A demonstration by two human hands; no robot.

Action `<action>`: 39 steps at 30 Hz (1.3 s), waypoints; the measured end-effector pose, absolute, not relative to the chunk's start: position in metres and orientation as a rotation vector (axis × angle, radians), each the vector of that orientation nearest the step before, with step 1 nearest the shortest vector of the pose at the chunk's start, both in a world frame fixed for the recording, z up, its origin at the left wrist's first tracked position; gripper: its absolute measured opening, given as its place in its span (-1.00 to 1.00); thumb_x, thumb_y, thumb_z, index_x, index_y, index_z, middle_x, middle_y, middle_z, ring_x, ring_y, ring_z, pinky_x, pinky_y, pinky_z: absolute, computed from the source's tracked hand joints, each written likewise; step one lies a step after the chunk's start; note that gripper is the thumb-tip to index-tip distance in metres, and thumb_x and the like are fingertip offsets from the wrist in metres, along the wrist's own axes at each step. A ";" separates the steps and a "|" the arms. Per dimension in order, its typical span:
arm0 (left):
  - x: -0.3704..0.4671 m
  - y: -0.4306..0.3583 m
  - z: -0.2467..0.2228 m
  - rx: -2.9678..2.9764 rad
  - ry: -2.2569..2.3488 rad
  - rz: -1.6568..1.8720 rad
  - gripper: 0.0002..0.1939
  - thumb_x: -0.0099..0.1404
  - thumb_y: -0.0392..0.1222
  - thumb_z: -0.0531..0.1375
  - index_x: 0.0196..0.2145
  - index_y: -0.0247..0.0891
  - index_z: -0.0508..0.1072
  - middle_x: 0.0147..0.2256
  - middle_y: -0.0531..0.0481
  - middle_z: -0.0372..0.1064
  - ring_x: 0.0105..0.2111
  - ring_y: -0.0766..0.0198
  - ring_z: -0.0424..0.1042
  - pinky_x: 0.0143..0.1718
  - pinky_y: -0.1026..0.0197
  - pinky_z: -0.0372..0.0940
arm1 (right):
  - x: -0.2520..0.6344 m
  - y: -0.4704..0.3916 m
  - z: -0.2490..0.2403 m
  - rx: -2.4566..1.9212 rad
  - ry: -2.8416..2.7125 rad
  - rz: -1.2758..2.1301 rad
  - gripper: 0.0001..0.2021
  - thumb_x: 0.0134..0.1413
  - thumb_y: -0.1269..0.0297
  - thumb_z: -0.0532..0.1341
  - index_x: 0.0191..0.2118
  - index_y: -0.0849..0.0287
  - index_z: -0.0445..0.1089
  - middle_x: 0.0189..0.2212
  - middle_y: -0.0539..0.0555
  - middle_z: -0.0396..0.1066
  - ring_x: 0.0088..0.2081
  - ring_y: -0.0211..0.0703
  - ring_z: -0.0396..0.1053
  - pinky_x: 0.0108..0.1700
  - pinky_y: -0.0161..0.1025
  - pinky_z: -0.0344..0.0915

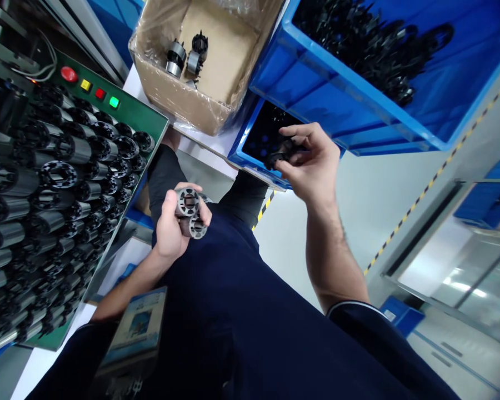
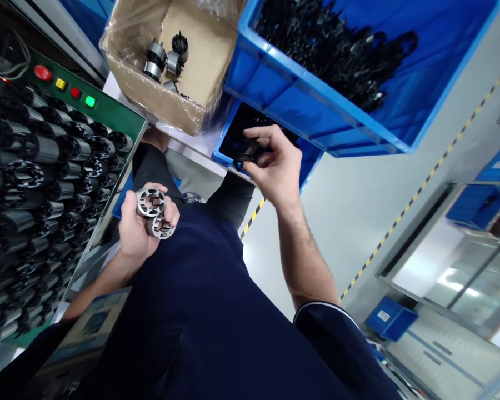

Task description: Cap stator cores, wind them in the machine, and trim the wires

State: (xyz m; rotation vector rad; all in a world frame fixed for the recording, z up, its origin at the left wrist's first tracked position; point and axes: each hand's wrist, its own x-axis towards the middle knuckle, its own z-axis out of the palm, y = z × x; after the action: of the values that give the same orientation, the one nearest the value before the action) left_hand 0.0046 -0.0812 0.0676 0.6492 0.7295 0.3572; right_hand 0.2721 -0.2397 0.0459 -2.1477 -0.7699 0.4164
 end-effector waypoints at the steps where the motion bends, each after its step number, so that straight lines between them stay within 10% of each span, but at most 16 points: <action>1: 0.008 -0.083 0.073 0.662 0.700 0.359 -0.41 0.55 0.47 0.38 -0.07 -0.17 0.62 -0.50 0.02 0.48 -0.50 0.18 0.49 -0.39 0.17 0.41 | 0.255 -0.233 0.063 -2.064 -0.798 0.446 -0.55 0.23 0.21 0.49 0.22 -0.01 0.63 0.02 0.09 0.68 -0.39 -0.18 0.56 -0.41 -0.17 0.58; 8: 0.018 -0.092 0.091 0.684 0.600 0.443 -0.40 0.56 0.47 0.40 -0.04 -0.18 0.60 -0.50 0.02 0.49 -0.51 0.18 0.47 -0.39 0.13 0.41 | 0.178 -0.215 0.135 -1.815 -0.951 0.615 -0.47 0.46 0.16 0.48 0.42 -0.47 0.61 0.24 -0.01 0.70 0.07 0.22 0.76 -0.01 0.14 0.87; 18: 0.007 -0.098 0.093 0.620 0.774 0.394 -0.41 0.46 0.49 0.39 0.02 -0.10 0.64 -0.28 -0.11 0.54 -0.15 -0.15 0.72 -0.31 -0.01 0.58 | 0.147 -0.207 0.134 -1.706 -0.951 0.353 -0.42 0.28 0.25 0.68 0.31 -0.48 0.74 -0.09 -0.06 0.80 -0.36 0.01 0.64 -0.36 0.02 0.71; 39: 0.002 -0.089 0.103 0.840 0.715 0.473 -0.46 0.47 0.47 0.44 -0.01 -0.04 0.78 -0.07 -0.20 0.62 0.08 -0.19 0.65 0.12 -0.12 0.63 | 0.135 -0.217 0.130 -1.614 -1.029 0.459 -0.29 0.38 0.31 0.59 0.48 -0.56 0.60 -0.03 -0.03 0.83 -0.26 0.12 0.77 -0.23 0.10 0.82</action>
State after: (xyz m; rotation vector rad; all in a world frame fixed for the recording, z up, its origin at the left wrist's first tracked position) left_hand 0.0018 -0.0886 0.1027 0.8397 0.7150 0.4730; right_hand 0.1347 -0.2172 0.1297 -1.6143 -1.0292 0.4587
